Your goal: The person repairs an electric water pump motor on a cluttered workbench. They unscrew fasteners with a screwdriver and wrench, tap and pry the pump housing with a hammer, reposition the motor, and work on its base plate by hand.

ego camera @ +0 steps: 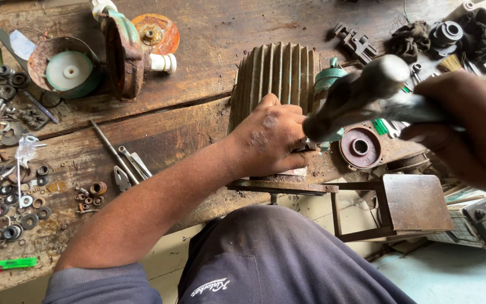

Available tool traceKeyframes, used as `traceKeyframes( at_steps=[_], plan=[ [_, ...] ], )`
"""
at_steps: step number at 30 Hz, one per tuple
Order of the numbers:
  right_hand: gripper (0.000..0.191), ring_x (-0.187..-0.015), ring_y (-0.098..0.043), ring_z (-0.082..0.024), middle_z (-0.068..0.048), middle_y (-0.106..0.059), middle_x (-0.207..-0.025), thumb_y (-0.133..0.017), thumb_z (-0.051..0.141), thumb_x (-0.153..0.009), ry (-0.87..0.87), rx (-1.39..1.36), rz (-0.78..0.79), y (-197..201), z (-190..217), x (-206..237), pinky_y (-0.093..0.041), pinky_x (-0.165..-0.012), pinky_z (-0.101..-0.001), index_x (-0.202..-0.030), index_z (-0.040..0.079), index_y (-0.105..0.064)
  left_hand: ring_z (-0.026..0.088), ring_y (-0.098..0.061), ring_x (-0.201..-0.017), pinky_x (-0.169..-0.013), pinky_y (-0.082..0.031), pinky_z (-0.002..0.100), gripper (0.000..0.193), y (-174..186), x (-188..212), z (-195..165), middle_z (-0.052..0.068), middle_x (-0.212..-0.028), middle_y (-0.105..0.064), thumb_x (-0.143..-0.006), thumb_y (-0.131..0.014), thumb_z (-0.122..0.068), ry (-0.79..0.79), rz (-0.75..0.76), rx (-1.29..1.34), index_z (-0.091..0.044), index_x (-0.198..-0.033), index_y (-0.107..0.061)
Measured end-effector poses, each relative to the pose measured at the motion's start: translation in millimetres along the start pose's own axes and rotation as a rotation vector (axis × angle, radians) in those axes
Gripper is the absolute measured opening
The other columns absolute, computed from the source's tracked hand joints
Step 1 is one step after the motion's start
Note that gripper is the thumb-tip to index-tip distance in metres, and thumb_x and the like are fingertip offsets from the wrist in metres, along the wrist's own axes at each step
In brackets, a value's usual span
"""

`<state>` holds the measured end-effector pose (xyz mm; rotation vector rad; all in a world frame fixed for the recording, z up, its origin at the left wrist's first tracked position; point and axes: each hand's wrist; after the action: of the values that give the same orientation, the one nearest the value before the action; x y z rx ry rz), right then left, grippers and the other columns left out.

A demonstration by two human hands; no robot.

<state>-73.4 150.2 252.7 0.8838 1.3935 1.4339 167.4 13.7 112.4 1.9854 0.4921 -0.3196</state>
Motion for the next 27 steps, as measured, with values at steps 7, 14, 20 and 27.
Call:
traceKeyframes(
  at_steps=[7,14,20,27],
  plan=[
    [0.034,-0.054,-0.064,-0.02,-0.011,-0.066,-0.064,-0.072,0.022,-0.085,-0.073,0.059,0.046,7,10,-4,-0.051,-0.05,-0.0385,-0.11,0.001,-0.064,0.016,-0.064,-0.085,-0.079,-0.039,0.041,0.02,-2,-1,0,-0.004,-0.077,-0.064,-0.083,-0.083,-0.036,0.013,0.009,-0.04,-0.021,-0.089,-0.071],
    [0.032,-0.056,-0.062,-0.018,-0.006,-0.062,-0.069,-0.067,0.024,-0.091,-0.117,-0.04,0.028,3,7,3,-0.048,-0.055,-0.037,-0.114,0.002,-0.062,0.018,-0.064,-0.084,-0.078,-0.039,0.042,0.021,-2,1,1,-0.004,-0.08,-0.066,-0.081,-0.08,-0.034,-0.054,-0.092,0.001,-0.019,-0.093,-0.072],
    [0.027,-0.061,-0.064,-0.017,-0.005,-0.064,-0.069,-0.068,0.019,-0.094,-0.367,-0.179,-0.047,-37,-38,68,-0.051,-0.056,-0.0317,-0.118,0.006,-0.061,0.018,-0.065,-0.083,-0.076,-0.039,0.041,0.016,6,-3,-6,-0.002,-0.083,-0.067,-0.087,-0.079,-0.03,-0.033,-0.054,0.021,-0.017,-0.091,-0.071],
    [0.042,-0.085,-0.068,-0.022,-0.012,-0.068,-0.1,-0.075,0.004,-0.079,-0.458,-0.918,-0.326,-173,-28,144,-0.056,-0.07,-0.0319,-0.119,0.002,-0.064,0.015,-0.071,-0.086,-0.073,-0.042,0.037,0.029,17,-2,-12,-0.001,-0.097,-0.073,-0.082,-0.08,-0.024,0.009,-0.149,0.223,-0.011,-0.105,-0.069]
  ],
)
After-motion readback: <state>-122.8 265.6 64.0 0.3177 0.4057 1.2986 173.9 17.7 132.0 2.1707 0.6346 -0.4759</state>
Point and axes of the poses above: each hand's wrist, its own x-axis away from the middle knuckle, its own y-axis out of the back of the hand, z = x × y
